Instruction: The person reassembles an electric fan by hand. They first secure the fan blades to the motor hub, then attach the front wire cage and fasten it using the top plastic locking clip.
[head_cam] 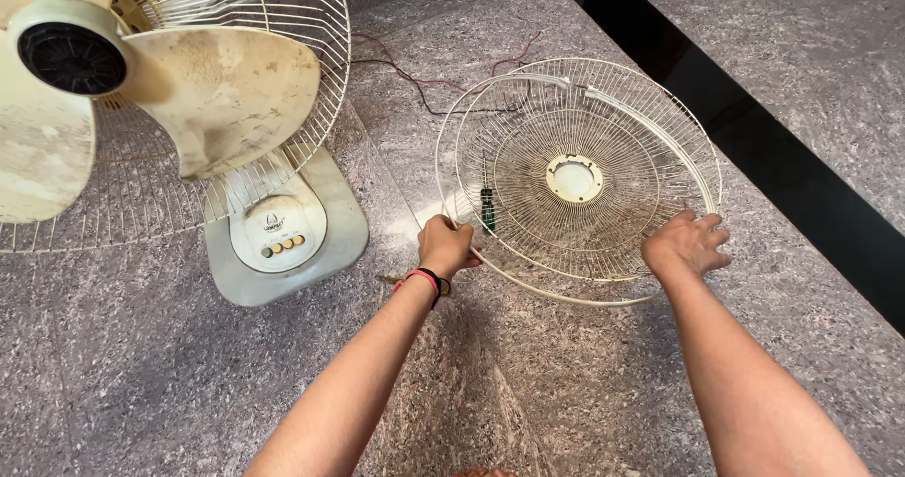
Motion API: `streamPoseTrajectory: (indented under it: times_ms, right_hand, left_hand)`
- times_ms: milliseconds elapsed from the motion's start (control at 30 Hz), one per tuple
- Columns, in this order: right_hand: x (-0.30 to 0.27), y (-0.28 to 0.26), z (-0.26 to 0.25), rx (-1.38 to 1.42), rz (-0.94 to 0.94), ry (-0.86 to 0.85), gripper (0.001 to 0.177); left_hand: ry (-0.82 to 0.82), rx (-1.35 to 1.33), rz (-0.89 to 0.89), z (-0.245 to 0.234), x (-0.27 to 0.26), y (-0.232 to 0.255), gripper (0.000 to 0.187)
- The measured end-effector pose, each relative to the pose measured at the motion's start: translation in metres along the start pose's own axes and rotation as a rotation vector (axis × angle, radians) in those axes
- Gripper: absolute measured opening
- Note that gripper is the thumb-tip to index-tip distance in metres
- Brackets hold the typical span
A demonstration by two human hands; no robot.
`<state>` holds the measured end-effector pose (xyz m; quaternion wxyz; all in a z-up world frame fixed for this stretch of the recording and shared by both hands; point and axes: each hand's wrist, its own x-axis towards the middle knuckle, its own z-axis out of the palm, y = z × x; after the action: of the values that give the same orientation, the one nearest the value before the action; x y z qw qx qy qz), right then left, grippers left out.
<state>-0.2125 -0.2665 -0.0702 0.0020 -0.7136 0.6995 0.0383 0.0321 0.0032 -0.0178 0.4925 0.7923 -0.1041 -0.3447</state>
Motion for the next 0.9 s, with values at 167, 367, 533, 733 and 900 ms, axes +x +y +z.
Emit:
streamPoseTrajectory:
  times_ms: [167,367,533,733,900]
  right_hand:
    - [0.000,0.002,-0.004,0.113,0.054,-0.018,0.084]
    - [0.001,-0.003,-0.018,0.297,0.201,0.034,0.102]
    - [-0.013,-0.006,-0.046,0.499,0.326,-0.004,0.092]
    - [-0.025,-0.007,-0.062,0.818,0.494,0.026,0.056]
    - [-0.021,-0.006,-0.055,0.797,0.473,0.086,0.023]
  left_hand:
    - [0.061,-0.006,0.038,0.000,0.007,-0.008,0.023]
    - [0.125,0.009,0.034,-0.002,0.013,-0.013,0.028]
    - [0.122,0.017,0.012,-0.006,0.017,-0.017,0.026]
    - [0.110,0.009,0.054,-0.009,0.022,-0.026,0.023]
    - [0.144,0.077,0.113,-0.007,0.028,-0.034,0.021]
